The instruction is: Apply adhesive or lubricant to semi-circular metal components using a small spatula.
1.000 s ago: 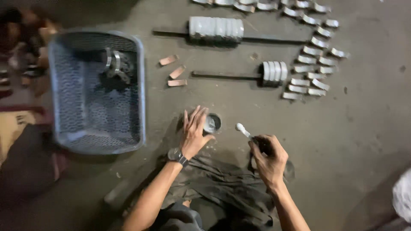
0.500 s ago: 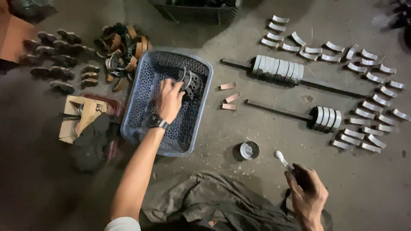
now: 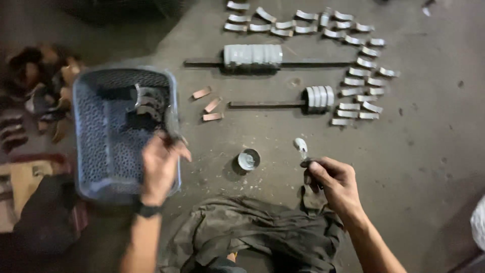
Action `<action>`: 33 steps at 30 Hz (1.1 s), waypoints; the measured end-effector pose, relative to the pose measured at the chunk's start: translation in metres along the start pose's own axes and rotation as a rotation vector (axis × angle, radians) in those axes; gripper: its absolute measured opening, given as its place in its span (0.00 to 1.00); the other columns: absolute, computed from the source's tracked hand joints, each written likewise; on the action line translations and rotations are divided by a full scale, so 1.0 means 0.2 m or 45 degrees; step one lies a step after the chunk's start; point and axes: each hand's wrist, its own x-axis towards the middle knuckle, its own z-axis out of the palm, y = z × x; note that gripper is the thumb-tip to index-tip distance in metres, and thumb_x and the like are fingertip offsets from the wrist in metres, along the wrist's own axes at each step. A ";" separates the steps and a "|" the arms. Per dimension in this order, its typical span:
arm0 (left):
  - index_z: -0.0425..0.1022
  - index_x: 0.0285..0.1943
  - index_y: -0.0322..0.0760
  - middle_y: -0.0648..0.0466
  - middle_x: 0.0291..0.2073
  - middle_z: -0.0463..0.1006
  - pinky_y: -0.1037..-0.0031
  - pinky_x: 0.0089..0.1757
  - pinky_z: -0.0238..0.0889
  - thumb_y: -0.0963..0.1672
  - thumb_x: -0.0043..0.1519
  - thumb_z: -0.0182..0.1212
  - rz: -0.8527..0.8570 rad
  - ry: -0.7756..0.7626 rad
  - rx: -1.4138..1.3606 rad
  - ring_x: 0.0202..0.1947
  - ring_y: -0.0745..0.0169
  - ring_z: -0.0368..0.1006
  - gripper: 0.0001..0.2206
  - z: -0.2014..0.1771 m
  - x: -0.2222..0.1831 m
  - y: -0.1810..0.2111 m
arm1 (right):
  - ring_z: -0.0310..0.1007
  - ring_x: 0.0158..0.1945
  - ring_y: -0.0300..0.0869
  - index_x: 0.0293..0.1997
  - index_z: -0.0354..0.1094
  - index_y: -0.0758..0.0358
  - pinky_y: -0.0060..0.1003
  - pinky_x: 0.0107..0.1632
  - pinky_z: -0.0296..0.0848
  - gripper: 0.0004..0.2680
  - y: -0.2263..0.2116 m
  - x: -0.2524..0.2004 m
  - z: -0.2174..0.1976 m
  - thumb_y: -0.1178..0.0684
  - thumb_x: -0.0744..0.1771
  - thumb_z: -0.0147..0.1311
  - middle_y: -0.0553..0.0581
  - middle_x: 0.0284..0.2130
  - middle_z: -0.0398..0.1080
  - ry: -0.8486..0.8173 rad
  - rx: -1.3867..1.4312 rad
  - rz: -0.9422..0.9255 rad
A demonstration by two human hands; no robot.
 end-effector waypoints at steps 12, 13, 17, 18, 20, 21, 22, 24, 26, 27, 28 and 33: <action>0.71 0.54 0.26 0.53 0.40 0.79 0.76 0.42 0.72 0.38 0.65 0.64 -0.296 -0.495 -0.352 0.38 0.70 0.75 0.11 0.89 -0.32 0.20 | 0.68 0.22 0.32 0.36 0.80 0.70 0.30 0.25 0.69 0.07 -0.30 -0.10 -0.20 0.56 0.65 0.59 0.51 0.18 0.74 -0.310 -0.177 0.038; 0.71 0.55 0.26 0.54 0.42 0.80 0.77 0.43 0.72 0.38 0.63 0.65 -0.298 -0.487 -0.401 0.39 0.71 0.75 0.13 0.90 -0.33 0.20 | 0.68 0.21 0.32 0.35 0.80 0.70 0.30 0.25 0.70 0.07 -0.30 -0.10 -0.20 0.56 0.65 0.59 0.52 0.18 0.74 -0.350 -0.204 0.042; 0.71 0.53 0.26 0.53 0.42 0.80 0.77 0.44 0.73 0.37 0.62 0.68 -0.245 -0.438 -0.292 0.41 0.72 0.75 0.13 0.89 -0.36 0.19 | 0.65 0.21 0.33 0.35 0.81 0.70 0.32 0.24 0.66 0.07 -0.35 -0.09 -0.16 0.56 0.64 0.61 0.53 0.17 0.72 -0.355 -0.269 0.113; 0.71 0.52 0.26 0.53 0.40 0.80 0.78 0.43 0.74 0.38 0.62 0.69 -0.219 -0.433 -0.204 0.40 0.72 0.76 0.13 0.89 -0.36 0.19 | 0.64 0.20 0.34 0.35 0.81 0.70 0.33 0.23 0.64 0.07 -0.37 -0.09 -0.15 0.55 0.64 0.61 0.52 0.16 0.72 -0.359 -0.300 0.154; 0.72 0.51 0.26 0.53 0.39 0.80 0.78 0.42 0.74 0.38 0.61 0.70 -0.196 -0.433 -0.116 0.39 0.73 0.76 0.14 0.89 -0.36 0.21 | 0.63 0.19 0.34 0.35 0.82 0.69 0.34 0.22 0.63 0.07 -0.40 -0.07 -0.14 0.54 0.63 0.61 0.52 0.15 0.71 -0.359 -0.327 0.199; 0.72 0.50 0.26 0.53 0.38 0.79 0.78 0.40 0.73 0.38 0.61 0.70 -0.159 -0.445 -0.081 0.38 0.73 0.75 0.13 0.89 -0.36 0.22 | 0.64 0.19 0.33 0.36 0.82 0.68 0.33 0.23 0.65 0.07 -0.41 -0.06 -0.14 0.54 0.64 0.61 0.51 0.15 0.72 -0.375 -0.351 0.203; 0.73 0.49 0.26 0.53 0.37 0.78 0.78 0.38 0.73 0.39 0.62 0.70 -0.123 -0.455 -0.049 0.36 0.73 0.75 0.12 0.89 -0.37 0.23 | 0.65 0.20 0.32 0.36 0.82 0.67 0.32 0.23 0.67 0.08 -0.41 -0.05 -0.14 0.53 0.64 0.61 0.50 0.15 0.73 -0.393 -0.378 0.207; 0.72 0.50 0.26 0.53 0.38 0.79 0.78 0.40 0.73 0.38 0.63 0.69 -0.120 -0.444 -0.101 0.37 0.73 0.76 0.11 0.89 -0.37 0.22 | 0.63 0.19 0.33 0.37 0.82 0.66 0.34 0.23 0.64 0.08 -0.44 -0.05 -0.15 0.52 0.64 0.61 0.51 0.15 0.72 -0.344 -0.424 0.240; 0.72 0.50 0.26 0.53 0.39 0.80 0.78 0.41 0.74 0.38 0.64 0.68 -0.115 -0.427 -0.153 0.38 0.72 0.77 0.11 0.89 -0.37 0.22 | 0.61 0.19 0.34 0.37 0.82 0.66 0.35 0.22 0.62 0.08 -0.45 -0.06 -0.15 0.51 0.64 0.61 0.53 0.15 0.71 -0.299 -0.473 0.269; 0.72 0.50 0.26 0.53 0.38 0.80 0.78 0.40 0.73 0.38 0.64 0.67 -0.172 -0.406 -0.162 0.36 0.73 0.76 0.11 0.89 -0.37 0.22 | 0.62 0.19 0.34 0.37 0.81 0.66 0.34 0.23 0.63 0.08 -0.44 -0.07 -0.16 0.51 0.65 0.61 0.54 0.14 0.71 -0.276 -0.481 0.194; 0.72 0.51 0.26 0.53 0.36 0.79 0.78 0.38 0.73 0.38 0.63 0.67 -0.228 -0.384 -0.170 0.34 0.73 0.75 0.11 0.90 -0.37 0.23 | 0.64 0.20 0.34 0.36 0.81 0.67 0.33 0.23 0.64 0.08 -0.44 -0.08 -0.16 0.52 0.65 0.60 0.54 0.14 0.71 -0.255 -0.491 0.118; 0.71 0.52 0.25 0.54 0.38 0.79 0.77 0.40 0.73 0.38 0.64 0.66 -0.221 -0.361 -0.271 0.36 0.73 0.75 0.11 0.89 -0.37 0.19 | 0.73 0.22 0.34 0.39 0.78 0.67 0.32 0.26 0.72 0.07 -0.42 -0.17 -0.17 0.55 0.65 0.59 0.53 0.20 0.76 -0.219 -0.527 -0.187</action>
